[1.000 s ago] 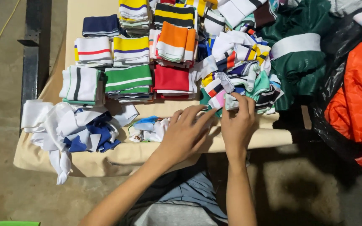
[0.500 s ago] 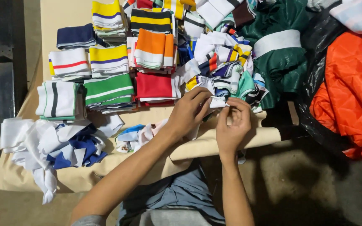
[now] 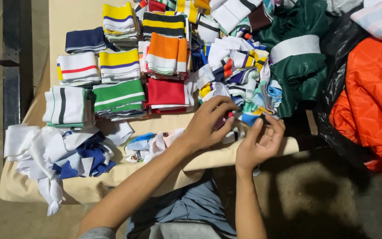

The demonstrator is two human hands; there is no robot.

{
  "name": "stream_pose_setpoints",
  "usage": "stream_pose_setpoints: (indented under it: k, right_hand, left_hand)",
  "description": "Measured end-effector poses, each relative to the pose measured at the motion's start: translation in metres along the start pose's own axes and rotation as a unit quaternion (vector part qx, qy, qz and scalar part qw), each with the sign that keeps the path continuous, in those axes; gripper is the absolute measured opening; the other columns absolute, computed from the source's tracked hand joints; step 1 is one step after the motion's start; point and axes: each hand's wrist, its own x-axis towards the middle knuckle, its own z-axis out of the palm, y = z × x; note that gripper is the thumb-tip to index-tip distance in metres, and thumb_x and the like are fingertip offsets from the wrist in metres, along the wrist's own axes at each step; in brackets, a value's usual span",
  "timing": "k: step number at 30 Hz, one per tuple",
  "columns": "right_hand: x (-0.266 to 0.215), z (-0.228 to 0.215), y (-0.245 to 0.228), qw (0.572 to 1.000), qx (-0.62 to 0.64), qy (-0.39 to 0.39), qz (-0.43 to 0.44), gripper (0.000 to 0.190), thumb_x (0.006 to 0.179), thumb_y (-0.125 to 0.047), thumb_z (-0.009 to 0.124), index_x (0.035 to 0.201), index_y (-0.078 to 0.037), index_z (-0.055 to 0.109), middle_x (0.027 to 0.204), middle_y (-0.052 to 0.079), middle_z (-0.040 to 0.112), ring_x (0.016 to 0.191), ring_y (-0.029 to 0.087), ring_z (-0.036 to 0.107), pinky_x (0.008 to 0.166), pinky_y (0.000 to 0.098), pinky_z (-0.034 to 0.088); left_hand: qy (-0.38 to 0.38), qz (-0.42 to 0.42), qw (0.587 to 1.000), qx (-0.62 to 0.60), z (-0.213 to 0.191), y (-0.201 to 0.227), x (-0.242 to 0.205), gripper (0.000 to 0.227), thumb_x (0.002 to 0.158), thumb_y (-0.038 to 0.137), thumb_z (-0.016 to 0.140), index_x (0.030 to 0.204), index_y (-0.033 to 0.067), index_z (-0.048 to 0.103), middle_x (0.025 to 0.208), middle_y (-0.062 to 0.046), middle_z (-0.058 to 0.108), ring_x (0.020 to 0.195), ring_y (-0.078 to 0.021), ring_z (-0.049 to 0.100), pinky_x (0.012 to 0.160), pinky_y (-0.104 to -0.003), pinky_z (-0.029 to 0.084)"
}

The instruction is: Folding small fabric labels and organizing them into neat stacks on a work table.

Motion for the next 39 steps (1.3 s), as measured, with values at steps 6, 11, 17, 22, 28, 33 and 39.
stream_pose_setpoints:
  k: [6,11,17,22,28,33,39]
  right_hand:
    - [-0.008,0.0,0.008,0.982,0.151,-0.111,0.031,0.017,0.095,0.007,0.066,0.104,0.004,0.052,0.104,0.017,0.059,0.083,0.016,0.06,0.071,0.0221,0.051]
    - [-0.016,0.011,-0.003,0.953,0.215,-0.139,0.162,0.014,0.103,-0.008,0.059,0.114,-0.006,0.051,0.102,0.004,0.067,0.079,0.0,0.058,0.066,0.0109,0.048]
    - [-0.031,0.024,-0.035,0.946,0.191,-0.197,0.171,0.008,0.105,-0.005,0.053,0.113,-0.006,0.051,0.099,0.005,0.069,0.093,0.008,0.061,0.083,0.0219,0.05]
    - [-0.038,0.035,-0.055,0.94,0.169,-0.231,0.185,0.012,0.104,0.0,0.051,0.113,-0.006,0.052,0.098,0.006,0.069,0.093,0.01,0.064,0.086,0.027,0.052]
    - [-0.048,0.04,-0.06,0.906,0.201,-0.311,0.204,0.049,0.088,-0.009,0.076,0.127,-0.003,0.047,0.112,0.016,0.071,0.102,0.019,0.07,0.091,0.03,0.055]
    - [-0.045,0.041,-0.058,0.92,0.136,-0.318,0.183,0.035,0.092,0.0,0.071,0.122,0.002,0.053,0.102,0.017,0.073,0.1,0.021,0.072,0.092,0.0328,0.056]
    - [-0.049,0.035,-0.04,0.927,0.152,-0.275,0.207,0.02,0.101,-0.003,0.06,0.12,0.0,0.055,0.1,0.013,0.073,0.096,0.017,0.07,0.089,0.0299,0.055]
  left_hand:
    - [-0.035,-0.037,0.979,-0.197,-0.012,0.013,-0.001,0.053,0.1,0.012,0.06,0.151,0.0021,0.046,0.144,-0.022,0.056,0.136,-0.04,0.054,0.113,-0.055,0.042]
    - [0.015,-0.081,0.98,-0.181,-0.033,0.014,-0.01,0.041,0.095,0.005,0.066,0.135,0.0052,0.061,0.123,-0.017,0.069,0.121,-0.0367,0.064,0.103,-0.049,0.05]
    - [0.087,-0.143,0.98,-0.105,-0.07,0.04,-0.044,0.033,0.09,-0.002,0.068,0.121,0.009,0.073,0.107,-0.012,0.075,0.106,-0.0364,0.072,0.091,-0.045,0.059]
    - [0.139,-0.189,0.967,-0.099,-0.088,0.041,-0.075,0.032,0.086,-0.005,0.073,0.116,0.007,0.074,0.106,-0.012,0.077,0.103,-0.0315,0.074,0.089,-0.042,0.06]
    - [0.16,-0.235,0.947,-0.149,-0.098,0.034,-0.092,0.038,0.089,-0.001,0.07,0.127,0.0053,0.07,0.11,-0.014,0.072,0.096,-0.0223,0.072,0.08,-0.037,0.063]
    - [0.182,-0.271,0.932,-0.16,-0.1,0.021,-0.097,0.04,0.094,0.001,0.065,0.133,0.0034,0.067,0.113,-0.016,0.068,0.111,-0.0239,0.064,0.094,-0.041,0.056]
    - [0.197,-0.264,0.936,-0.122,-0.092,0.02,-0.096,0.024,0.087,0.006,0.079,0.111,0.0019,0.076,0.094,-0.013,0.07,0.089,-0.0165,0.066,0.075,-0.031,0.057]
